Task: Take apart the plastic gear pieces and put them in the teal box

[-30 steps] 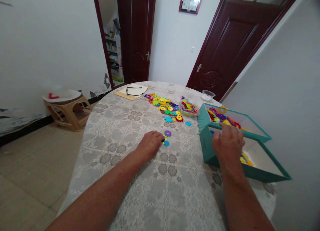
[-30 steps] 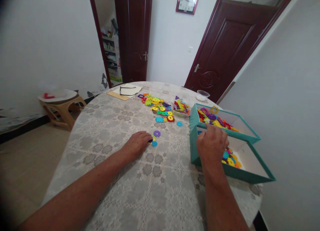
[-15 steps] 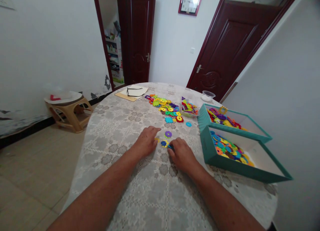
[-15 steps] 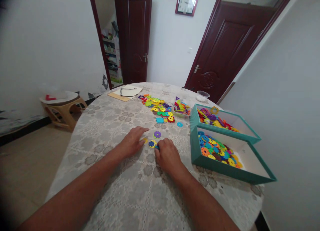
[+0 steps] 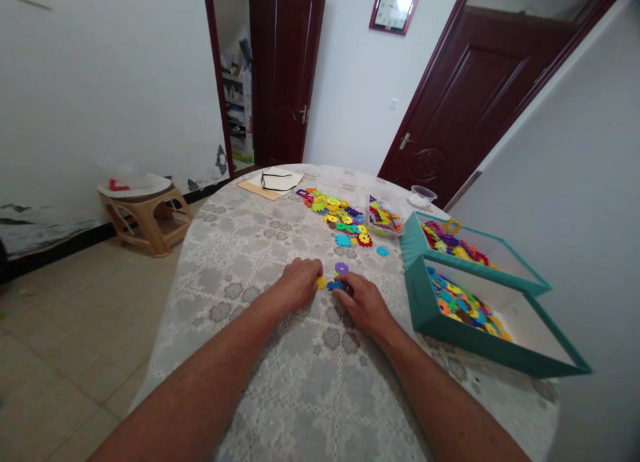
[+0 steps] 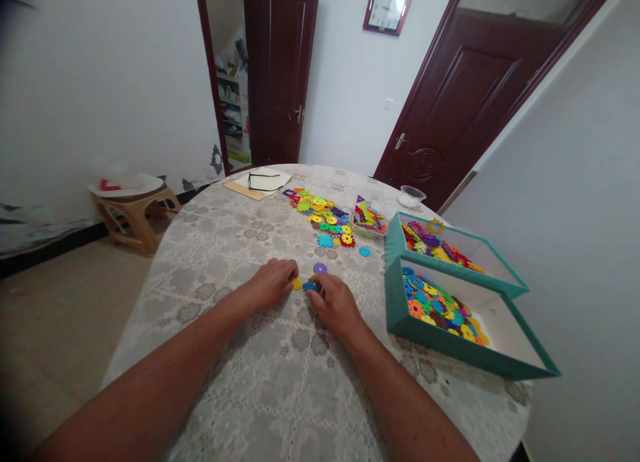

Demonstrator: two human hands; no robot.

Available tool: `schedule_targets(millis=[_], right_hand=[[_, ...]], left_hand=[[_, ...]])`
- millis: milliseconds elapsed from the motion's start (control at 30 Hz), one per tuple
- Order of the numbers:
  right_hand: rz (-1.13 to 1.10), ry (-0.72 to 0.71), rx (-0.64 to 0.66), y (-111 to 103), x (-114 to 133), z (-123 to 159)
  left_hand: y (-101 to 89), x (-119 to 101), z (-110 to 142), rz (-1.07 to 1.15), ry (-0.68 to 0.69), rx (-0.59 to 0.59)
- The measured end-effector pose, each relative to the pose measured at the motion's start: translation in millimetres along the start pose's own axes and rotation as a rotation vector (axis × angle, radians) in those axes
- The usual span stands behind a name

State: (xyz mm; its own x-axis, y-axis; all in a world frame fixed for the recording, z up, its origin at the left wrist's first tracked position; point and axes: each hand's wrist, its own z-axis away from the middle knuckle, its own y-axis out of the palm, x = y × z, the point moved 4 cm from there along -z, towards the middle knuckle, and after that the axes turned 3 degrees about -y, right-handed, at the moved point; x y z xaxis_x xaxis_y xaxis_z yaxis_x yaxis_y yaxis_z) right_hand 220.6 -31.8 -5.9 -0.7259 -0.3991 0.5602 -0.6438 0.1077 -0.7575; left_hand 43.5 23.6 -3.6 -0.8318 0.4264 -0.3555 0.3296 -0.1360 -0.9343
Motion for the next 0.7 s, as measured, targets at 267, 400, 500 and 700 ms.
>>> schedule_targets(millis=[267,400,500,700], right_hand=[[0.199,-0.079,-0.030,10,-13,-2],[0.296,-0.037,0.055,12,-6,-1],[0.340,0.010,0.089,11,4,0],[0.313,0.080,0.088,10,7,1]], left_hand=[[-9.9,-6,9,0.117,-0.007,0.018],[-16.7,-6,11,0.190,-0.013,0.028],[-17.0,-6,10,0.210,0.016,0.040],[-16.0,-7,10,0.182,0.043,0.030]])
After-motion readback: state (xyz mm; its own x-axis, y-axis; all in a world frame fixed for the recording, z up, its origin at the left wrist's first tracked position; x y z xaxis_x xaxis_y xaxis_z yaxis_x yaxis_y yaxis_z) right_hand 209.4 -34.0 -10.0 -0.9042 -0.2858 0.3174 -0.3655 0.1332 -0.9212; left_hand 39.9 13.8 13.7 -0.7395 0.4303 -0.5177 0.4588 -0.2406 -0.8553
